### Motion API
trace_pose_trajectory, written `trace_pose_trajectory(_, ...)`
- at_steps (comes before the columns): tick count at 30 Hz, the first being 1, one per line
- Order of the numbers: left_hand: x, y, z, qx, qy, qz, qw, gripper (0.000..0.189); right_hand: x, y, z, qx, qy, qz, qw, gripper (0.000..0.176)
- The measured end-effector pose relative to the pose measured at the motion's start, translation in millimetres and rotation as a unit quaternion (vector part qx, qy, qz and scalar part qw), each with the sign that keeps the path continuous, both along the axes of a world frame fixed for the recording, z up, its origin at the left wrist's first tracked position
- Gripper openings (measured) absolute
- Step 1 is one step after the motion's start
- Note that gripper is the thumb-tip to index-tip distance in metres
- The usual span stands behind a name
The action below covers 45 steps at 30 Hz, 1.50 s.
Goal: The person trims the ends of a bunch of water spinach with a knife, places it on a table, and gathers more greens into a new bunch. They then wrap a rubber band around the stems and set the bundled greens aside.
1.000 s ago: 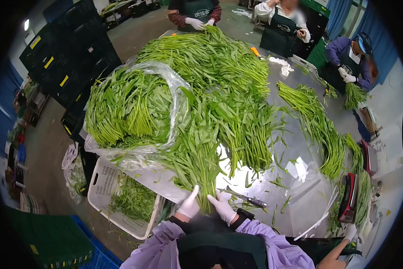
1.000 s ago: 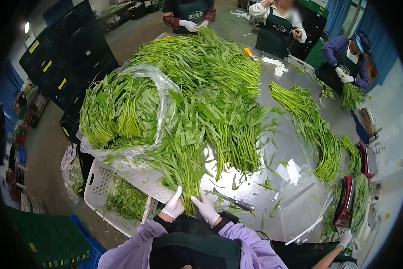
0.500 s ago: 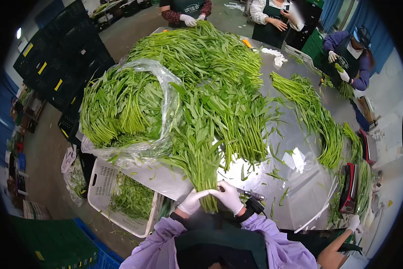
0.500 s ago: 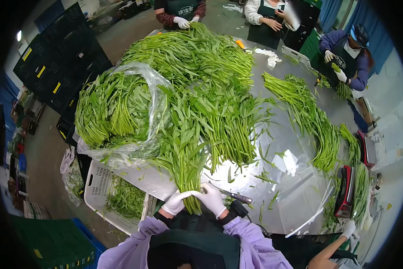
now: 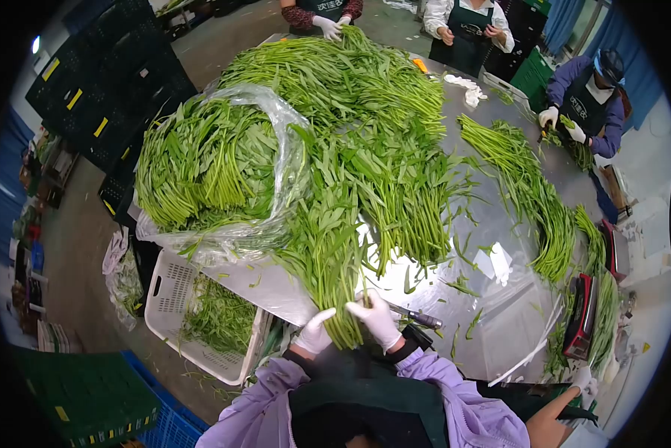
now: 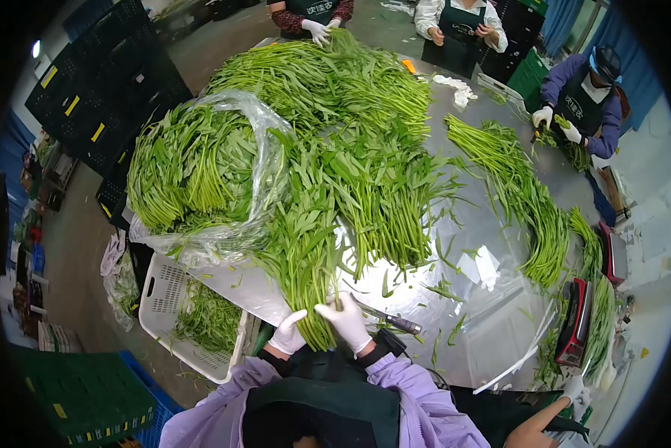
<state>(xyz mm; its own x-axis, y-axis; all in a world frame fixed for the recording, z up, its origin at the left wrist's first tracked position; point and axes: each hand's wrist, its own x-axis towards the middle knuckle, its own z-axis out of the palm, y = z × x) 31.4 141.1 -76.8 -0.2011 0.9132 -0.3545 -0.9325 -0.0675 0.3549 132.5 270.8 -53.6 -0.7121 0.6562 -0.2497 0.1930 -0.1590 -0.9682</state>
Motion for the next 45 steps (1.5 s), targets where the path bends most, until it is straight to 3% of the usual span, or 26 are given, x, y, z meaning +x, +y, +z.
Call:
trace_pose_trajectory(1, 1.0, -1.8, -6.3, -0.02, -0.004, 0.009, 1.0, 0.052, -0.8, -1.6, -2.8, 0.109, -0.031, 0.023, 0.993, 0.015)
trace_pose_trajectory(3, 0.9, -1.8, -3.6, -0.011, -0.027, 0.002, 1.0, 0.051, -0.8, 1.4, 2.4, 0.133, -0.039, 0.039, 0.99, 0.013)
trace_pose_trajectory(5, 1.7, -0.3, 4.7, -0.005, -0.016, 0.024, 1.0, 0.05, -1.4, 7.6, -4.5, 0.001, 0.01, 0.014, 1.0, 0.01)
trace_pose_trajectory(6, 1.1, 3.5, 10.6, 0.028, -0.007, 0.022, 0.999, 0.05, -0.9, 7.4, 1.8, -0.141, 0.08, -0.026, 0.986, 0.009)
trace_pose_trajectory(10, 2.8, 8.5, 30.2, 0.057, -0.044, 0.034, 0.997, 0.051, 2.6, 12.0, 16.1, -0.25, 0.034, -0.045, 0.966, 0.015)
trace_pose_trajectory(11, 2.9, 6.9, 23.4, 0.04, -0.03, 0.025, 0.998, 0.051, 2.6, 10.5, 11.4, -0.251, 0.034, -0.047, 0.966, 0.015)
trace_pose_trajectory(13, 5.5, 4.8, 6.6, 0.023, -0.017, 0.013, 0.999, 0.051, -0.4, 2.6, -1.9, -0.057, -0.051, -0.001, 0.997, 0.018)
trace_pose_trajectory(14, 7.3, 5.6, 2.0, -0.009, -0.003, 0.02, 1.0, 0.049, -3.5, -1.1, -0.3, 0.034, -0.015, -0.001, 0.999, 0.024)
trace_pose_trajectory(21, 8.4, 16.1, 14.0, -0.01, -0.032, 0.047, 0.998, 0.048, 2.2, 9.7, 6.9, -0.114, 0.023, -0.043, 0.992, 0.031)
trace_pose_trajectory(22, 10.1, 21.5, 24.3, -0.002, -0.029, 0.056, 0.998, 0.05, 3.6, 8.1, 13.2, -0.237, 0.061, -0.053, 0.968, 0.039)
trace_pose_trajectory(23, 11.3, 25.9, 31.0, 0.008, -0.026, 0.064, 0.998, 0.052, 5.3, 5.6, 12.0, -0.236, 0.062, -0.053, 0.968, 0.039)
trace_pose_trajectory(26, 14.7, 37.9, 41.1, -0.019, -0.015, 0.059, 0.998, 0.054, 16.6, -5.0, 5.4, -0.09, 0.015, 0.056, 0.994, 0.077)
trace_pose_trajectory(29, 15.1, 41.6, 41.6, -0.034, -0.021, 0.033, 0.999, 0.05, 20.5, -8.5, 14.5, -0.052, 0.028, 0.02, 0.998, 0.079)
trace_pose_trajectory(30, 13.9, 42.0, 35.1, -0.044, 0.107, -0.028, 0.993, 0.049, 22.7, -7.1, 6.6, -0.109, 0.037, 0.009, 0.993, 0.073)
trace_pose_trajectory(31, 11.9, 41.9, 30.2, -0.054, 0.233, -0.089, 0.967, 0.047, 25.9, -5.8, -3.8, -0.108, 0.039, 0.006, 0.993, 0.073)
trace_pose_trajectory(32, 4.6, 41.3, 36.7, -0.092, 0.424, -0.184, 0.882, 0.049, 26.4, -3.9, -6.2, -0.14, 0.056, -0.006, 0.989, 0.068)
trace_pose_trajectory(33, 2.8, 42.0, 43.1, -0.091, 0.425, -0.185, 0.881, 0.049, 27.4, -2.6, -8.4, -0.172, 0.074, -0.017, 0.982, 0.062)
trace_pose_trajectory(34, 2.2, 41.5, 50.7, -0.136, 0.521, -0.223, 0.812, 0.051, 31.1, -4.5, -9.7, -0.246, 0.117, -0.039, 0.961, 0.046)
trace_pose_trajectory(35, 1.9, 42.7, 58.5, -0.18, 0.609, -0.257, 0.729, 0.053, 33.2, -2.0, -8.0, -0.246, 0.119, -0.038, 0.961, 0.046)
trace_pose_trajectory(36, 3.9, 41.6, 51.5, -0.16, 0.668, -0.198, 0.699, 0.055, 36.6, 1.7, -7.0, -0.32, 0.101, -0.043, 0.941, 0.04)
trace_pose_trajectory(37, 5.5, 41.9, 52.7, -0.16, 0.67, -0.198, 0.697, 0.055, 38.8, 3.7, -6.6, -0.393, 0.081, -0.048, 0.915, 0.034)
trace_pose_trajectory(39, 10.3, 43.0, 63.3, -0.101, 0.611, -0.12, 0.776, 0.052, 41.0, 6.1, -6.7, -0.422, 0.106, -0.055, 0.899, 0.029)
trace_pose_trajectory(40, 8.9, 41.8, 68.4, -0.1, 0.612, -0.12, 0.775, 0.052, 44.8, 9.3, -5.6, -0.471, 0.117, -0.062, 0.872, 0.027)
trace_pose_trajectory(42, -0.2, 35.3, 80.6, -0.138, 0.726, -0.213, 0.639, 0.047, 52.7, 16.2, 3.0, -0.533, 0.11, -0.078, 0.835, 0.024)
trace_pose_trajectory(43, -1.3, 30.2, 86.8, -0.139, 0.728, -0.21, 0.638, 0.047, 55.7, 21.1, 8.4, -0.533, 0.111, -0.076, 0.836, 0.024)
trace_pose_trajectory(45, 2.7, 19.1, 106.6, -0.148, 0.891, -0.116, 0.414, 0.039, 58.7, 31.1, 25.5, -0.435, 0.143, 0.051, 0.888, 0.029)
